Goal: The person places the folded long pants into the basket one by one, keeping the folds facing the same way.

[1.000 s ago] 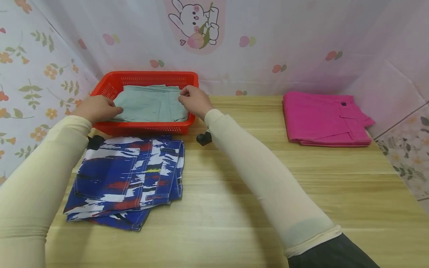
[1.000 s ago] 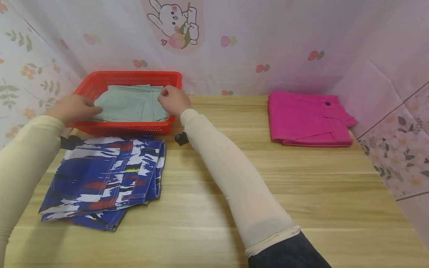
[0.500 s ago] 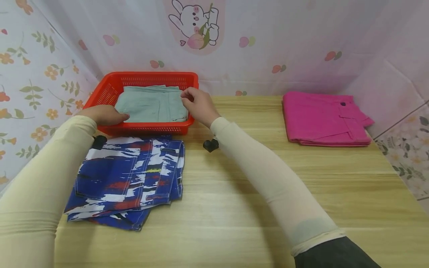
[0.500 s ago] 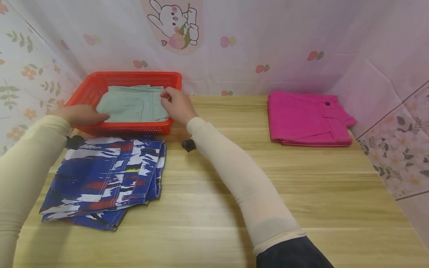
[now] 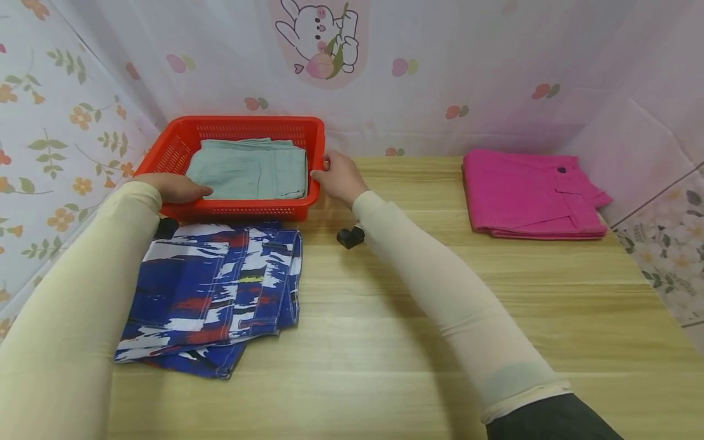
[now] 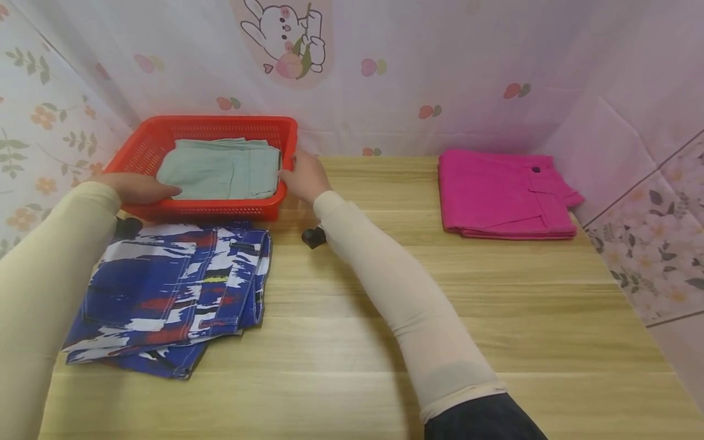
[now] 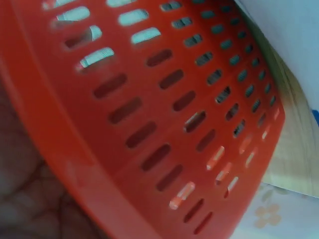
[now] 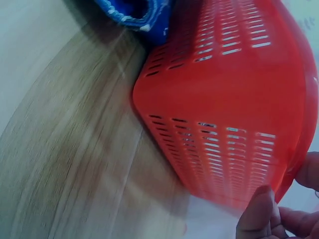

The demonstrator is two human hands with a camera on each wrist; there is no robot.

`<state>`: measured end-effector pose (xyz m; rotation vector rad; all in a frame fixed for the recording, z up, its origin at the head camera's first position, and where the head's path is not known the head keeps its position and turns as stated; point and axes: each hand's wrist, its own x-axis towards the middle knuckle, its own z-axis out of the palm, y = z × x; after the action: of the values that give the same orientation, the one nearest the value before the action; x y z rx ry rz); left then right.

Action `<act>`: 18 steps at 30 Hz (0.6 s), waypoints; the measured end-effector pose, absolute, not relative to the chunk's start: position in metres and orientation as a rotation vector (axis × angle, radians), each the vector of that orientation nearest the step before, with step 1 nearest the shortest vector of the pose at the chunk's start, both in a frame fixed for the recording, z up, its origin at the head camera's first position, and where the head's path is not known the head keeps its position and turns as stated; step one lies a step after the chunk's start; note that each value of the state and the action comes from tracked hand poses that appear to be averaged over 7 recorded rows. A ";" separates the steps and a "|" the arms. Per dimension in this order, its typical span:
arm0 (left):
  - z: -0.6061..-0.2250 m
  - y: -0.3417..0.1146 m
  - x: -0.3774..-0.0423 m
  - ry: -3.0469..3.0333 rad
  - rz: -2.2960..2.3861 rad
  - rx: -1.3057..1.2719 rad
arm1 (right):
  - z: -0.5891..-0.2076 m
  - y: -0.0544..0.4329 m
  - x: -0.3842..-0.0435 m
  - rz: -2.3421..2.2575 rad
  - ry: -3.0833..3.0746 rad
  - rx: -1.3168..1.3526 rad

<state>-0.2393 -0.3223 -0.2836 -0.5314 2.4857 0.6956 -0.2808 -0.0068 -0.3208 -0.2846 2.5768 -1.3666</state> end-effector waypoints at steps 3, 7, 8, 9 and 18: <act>-0.284 -0.323 -0.241 2.492 0.729 -0.576 | -0.320 -0.007 -0.282 -1.416 2.503 -0.242; -0.283 -0.323 -0.242 2.482 0.763 -0.581 | -0.320 -0.007 -0.284 -1.449 2.439 -0.220; -0.283 -0.324 -0.242 2.475 0.763 -0.576 | -0.320 -0.007 -0.284 -1.453 2.427 -0.219; -0.282 -0.324 -0.242 2.468 0.759 -0.578 | -0.320 -0.006 -0.284 -1.446 2.423 -0.220; -0.282 -0.319 -0.247 2.452 0.645 -0.635 | -0.326 -0.003 -0.284 -1.581 2.295 -0.245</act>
<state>-0.2469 -0.3189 -0.2819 -0.6351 2.4517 0.6452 -0.2840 -0.0032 -0.3260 -0.2445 2.2948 -1.5807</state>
